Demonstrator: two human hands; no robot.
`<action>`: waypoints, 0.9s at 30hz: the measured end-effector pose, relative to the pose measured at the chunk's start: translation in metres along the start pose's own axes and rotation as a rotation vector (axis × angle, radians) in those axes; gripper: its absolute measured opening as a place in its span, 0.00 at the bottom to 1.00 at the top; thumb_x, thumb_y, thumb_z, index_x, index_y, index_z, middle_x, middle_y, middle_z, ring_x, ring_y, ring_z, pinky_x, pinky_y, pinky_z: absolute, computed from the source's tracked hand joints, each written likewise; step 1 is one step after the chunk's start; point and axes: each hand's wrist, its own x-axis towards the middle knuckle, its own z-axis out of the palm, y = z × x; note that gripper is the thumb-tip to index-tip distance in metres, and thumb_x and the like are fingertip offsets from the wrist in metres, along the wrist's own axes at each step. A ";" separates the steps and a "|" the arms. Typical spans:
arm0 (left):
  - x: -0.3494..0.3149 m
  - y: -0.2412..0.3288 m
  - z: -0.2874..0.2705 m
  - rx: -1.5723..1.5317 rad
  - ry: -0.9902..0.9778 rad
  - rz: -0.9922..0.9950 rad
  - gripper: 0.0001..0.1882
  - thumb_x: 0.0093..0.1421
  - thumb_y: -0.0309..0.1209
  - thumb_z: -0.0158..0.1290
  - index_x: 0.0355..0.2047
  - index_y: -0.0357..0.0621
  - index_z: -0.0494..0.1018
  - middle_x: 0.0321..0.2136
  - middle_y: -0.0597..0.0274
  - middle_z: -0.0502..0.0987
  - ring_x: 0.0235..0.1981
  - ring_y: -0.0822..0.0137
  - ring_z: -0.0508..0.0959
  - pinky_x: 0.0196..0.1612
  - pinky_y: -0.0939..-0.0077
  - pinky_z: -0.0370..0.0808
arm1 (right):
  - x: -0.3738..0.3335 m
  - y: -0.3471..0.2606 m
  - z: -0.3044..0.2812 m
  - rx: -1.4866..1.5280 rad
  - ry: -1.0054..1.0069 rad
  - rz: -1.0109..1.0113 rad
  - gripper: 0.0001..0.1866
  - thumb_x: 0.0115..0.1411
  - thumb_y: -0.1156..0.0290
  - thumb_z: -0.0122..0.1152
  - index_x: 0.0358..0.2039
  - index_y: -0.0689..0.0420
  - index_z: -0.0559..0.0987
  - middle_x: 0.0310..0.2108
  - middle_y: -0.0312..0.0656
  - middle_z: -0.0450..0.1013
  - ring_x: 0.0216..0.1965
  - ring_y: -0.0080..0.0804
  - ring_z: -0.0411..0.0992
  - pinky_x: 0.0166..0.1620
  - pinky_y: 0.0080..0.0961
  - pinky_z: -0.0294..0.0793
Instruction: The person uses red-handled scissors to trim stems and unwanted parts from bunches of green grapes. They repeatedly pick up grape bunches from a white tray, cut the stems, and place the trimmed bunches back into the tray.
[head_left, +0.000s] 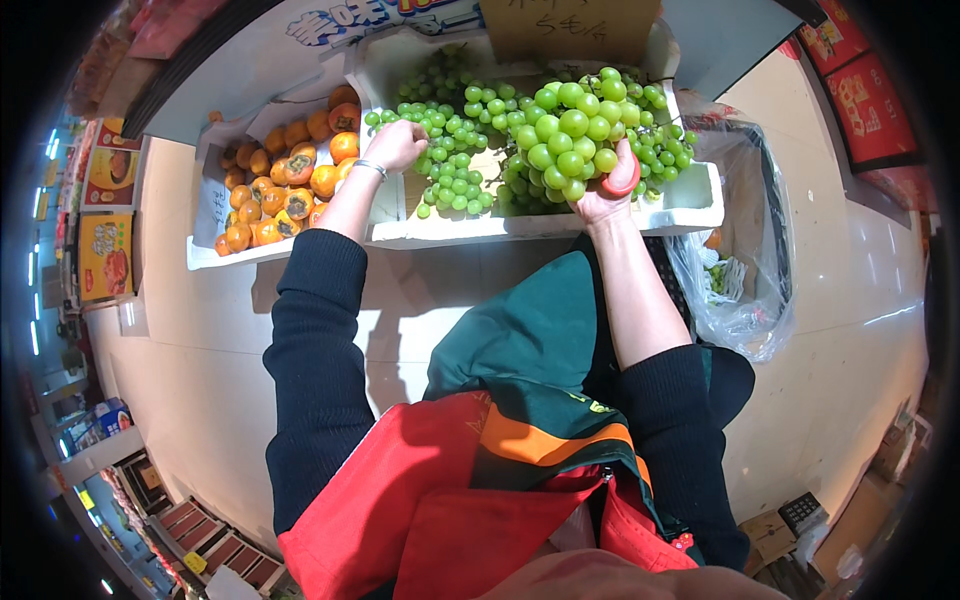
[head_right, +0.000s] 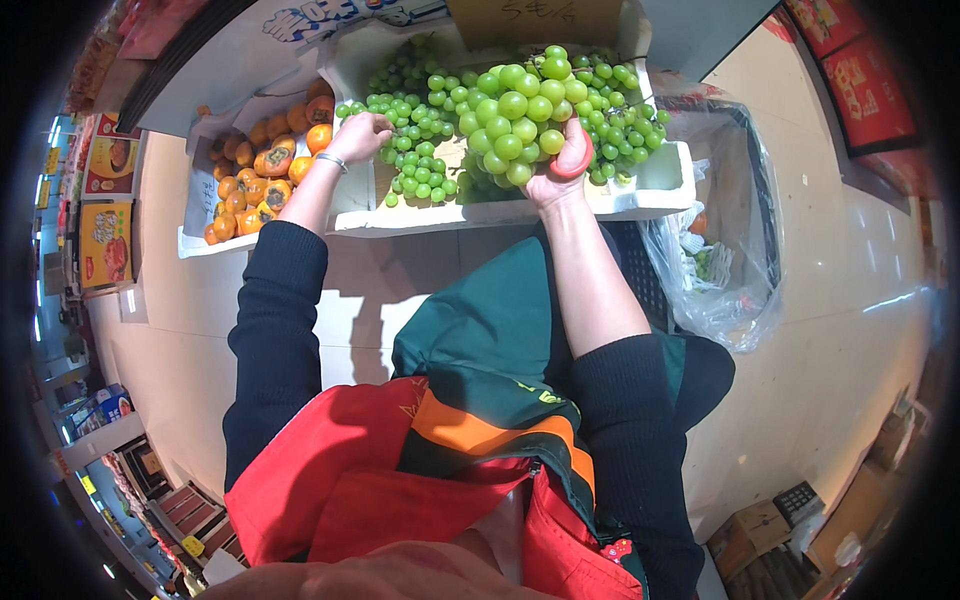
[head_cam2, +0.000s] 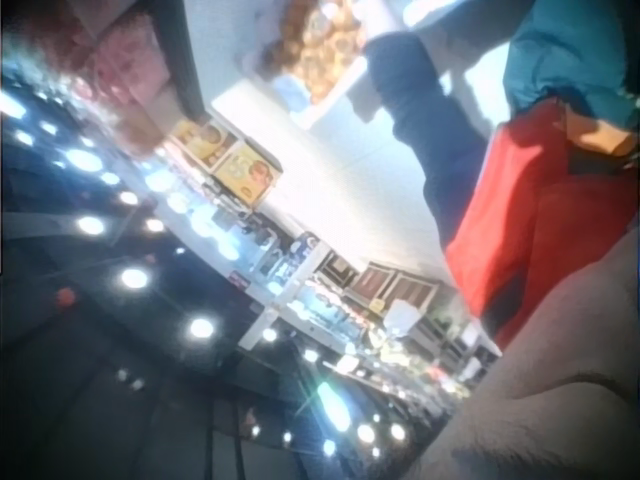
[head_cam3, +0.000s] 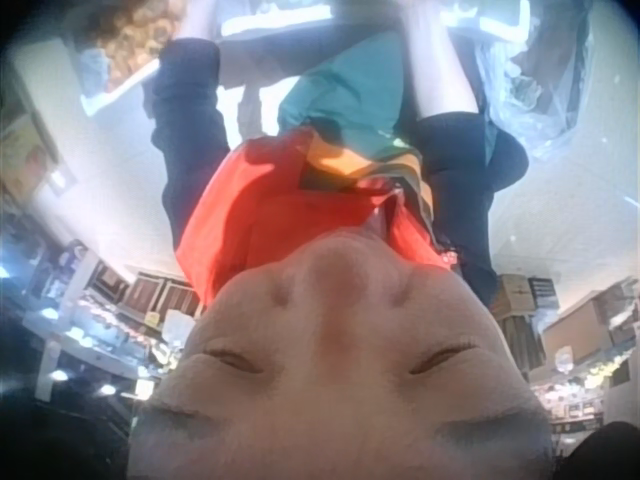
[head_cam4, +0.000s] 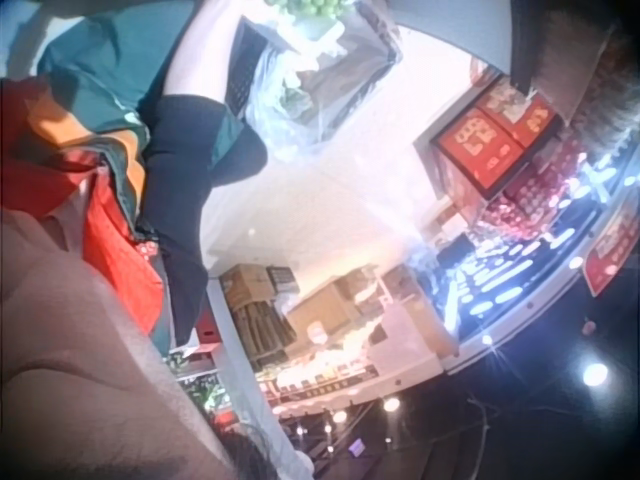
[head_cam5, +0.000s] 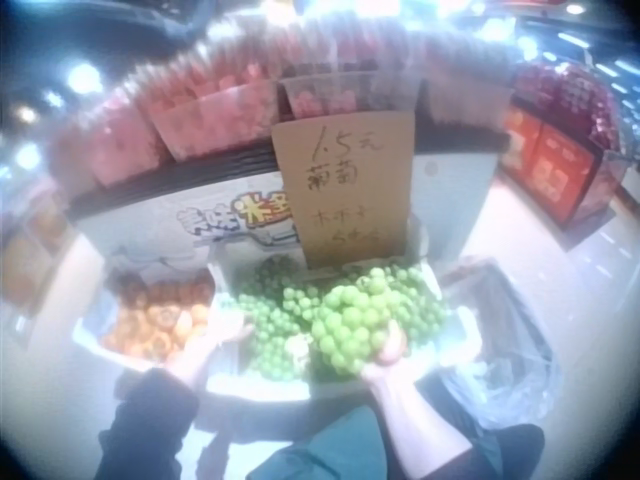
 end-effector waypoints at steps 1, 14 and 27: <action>0.000 -0.003 -0.001 -0.024 -0.014 0.020 0.11 0.53 0.33 0.54 0.33 0.42 0.80 0.32 0.49 0.80 0.36 0.55 0.80 0.45 0.64 0.75 | 0.000 -0.001 0.000 -0.006 0.016 -0.004 0.26 0.67 0.50 0.36 0.56 0.54 0.66 0.53 0.47 0.67 0.52 0.48 0.69 0.54 0.51 0.71; -0.030 0.017 -0.032 -0.134 -0.127 0.127 0.10 0.58 0.32 0.54 0.28 0.34 0.74 0.21 0.57 0.76 0.24 0.68 0.75 0.31 0.74 0.72 | -0.006 -0.008 0.004 -0.054 0.012 -0.007 0.26 0.67 0.49 0.36 0.57 0.54 0.65 0.55 0.47 0.66 0.54 0.47 0.68 0.56 0.50 0.69; -0.010 0.115 -0.148 0.186 0.124 0.330 0.11 0.57 0.33 0.54 0.32 0.36 0.75 0.25 0.51 0.79 0.28 0.60 0.80 0.35 0.68 0.75 | -0.010 -0.011 0.008 0.013 0.020 -0.033 0.22 0.67 0.52 0.40 0.53 0.53 0.68 0.52 0.41 0.68 0.51 0.40 0.70 0.54 0.42 0.72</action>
